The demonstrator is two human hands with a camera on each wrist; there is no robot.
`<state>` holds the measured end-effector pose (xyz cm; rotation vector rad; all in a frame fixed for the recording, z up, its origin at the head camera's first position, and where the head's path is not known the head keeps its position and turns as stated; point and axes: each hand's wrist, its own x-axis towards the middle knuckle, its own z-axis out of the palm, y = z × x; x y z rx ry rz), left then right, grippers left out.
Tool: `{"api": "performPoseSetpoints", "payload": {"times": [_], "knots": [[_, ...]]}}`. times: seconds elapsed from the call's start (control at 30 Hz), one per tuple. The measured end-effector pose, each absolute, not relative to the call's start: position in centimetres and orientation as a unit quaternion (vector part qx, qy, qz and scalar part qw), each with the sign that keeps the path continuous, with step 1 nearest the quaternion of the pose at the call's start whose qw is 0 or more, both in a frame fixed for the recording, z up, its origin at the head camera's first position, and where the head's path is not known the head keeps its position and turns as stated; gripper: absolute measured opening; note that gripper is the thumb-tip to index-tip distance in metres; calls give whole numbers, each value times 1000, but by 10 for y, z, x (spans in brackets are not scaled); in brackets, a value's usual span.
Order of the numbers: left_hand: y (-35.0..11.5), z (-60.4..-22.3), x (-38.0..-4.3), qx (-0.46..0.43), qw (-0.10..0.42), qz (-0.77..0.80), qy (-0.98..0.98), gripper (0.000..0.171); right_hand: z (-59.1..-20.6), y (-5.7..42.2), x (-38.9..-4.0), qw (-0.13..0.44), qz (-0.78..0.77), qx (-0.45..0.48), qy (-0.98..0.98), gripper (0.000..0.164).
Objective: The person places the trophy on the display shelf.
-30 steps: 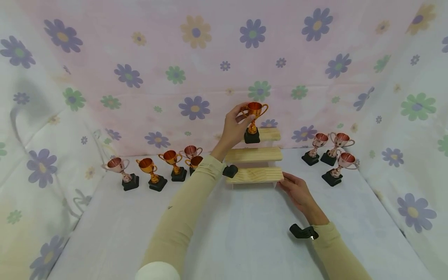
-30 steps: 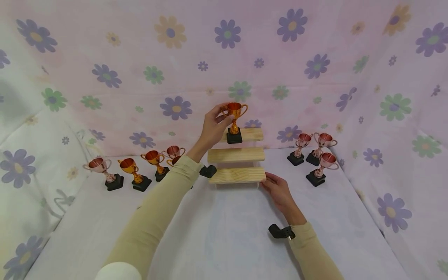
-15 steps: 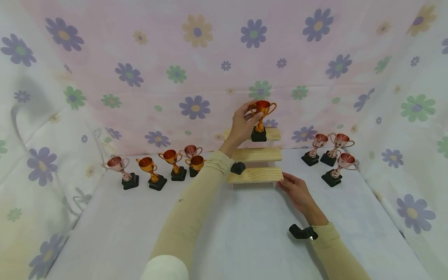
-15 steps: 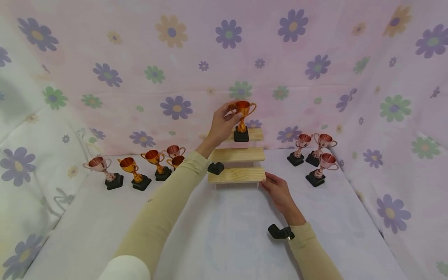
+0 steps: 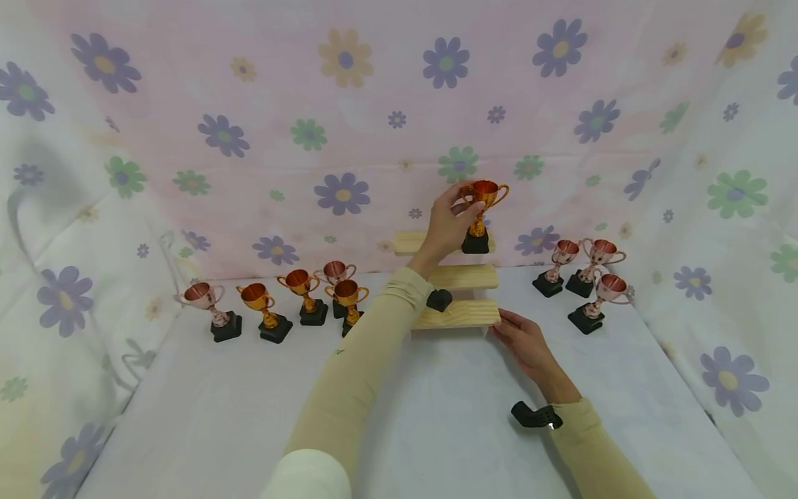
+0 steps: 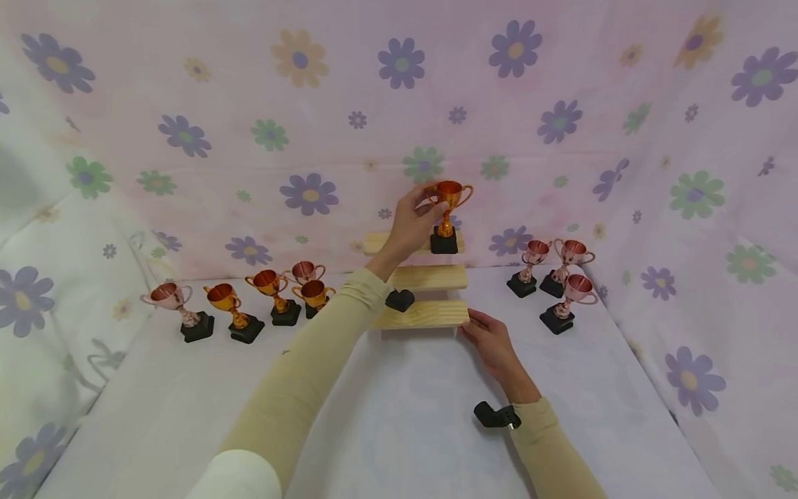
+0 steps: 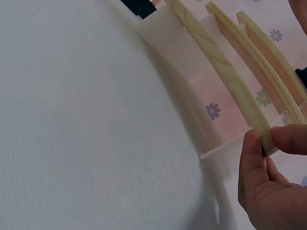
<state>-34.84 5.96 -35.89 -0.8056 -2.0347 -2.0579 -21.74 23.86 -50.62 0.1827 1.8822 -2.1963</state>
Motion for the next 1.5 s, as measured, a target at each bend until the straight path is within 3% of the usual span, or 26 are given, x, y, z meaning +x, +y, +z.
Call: {"api": "performPoseSetpoints", "payload": {"times": [1.13,1.5], "knots": [[78,-360,-352,-237,96,-665,-702,43,-504,239,-217,125,-759,67,635,55],[62,-379,-339,-210,63,-687,-693,61,-503,239,-216,119,-762,60,633,55]]}}
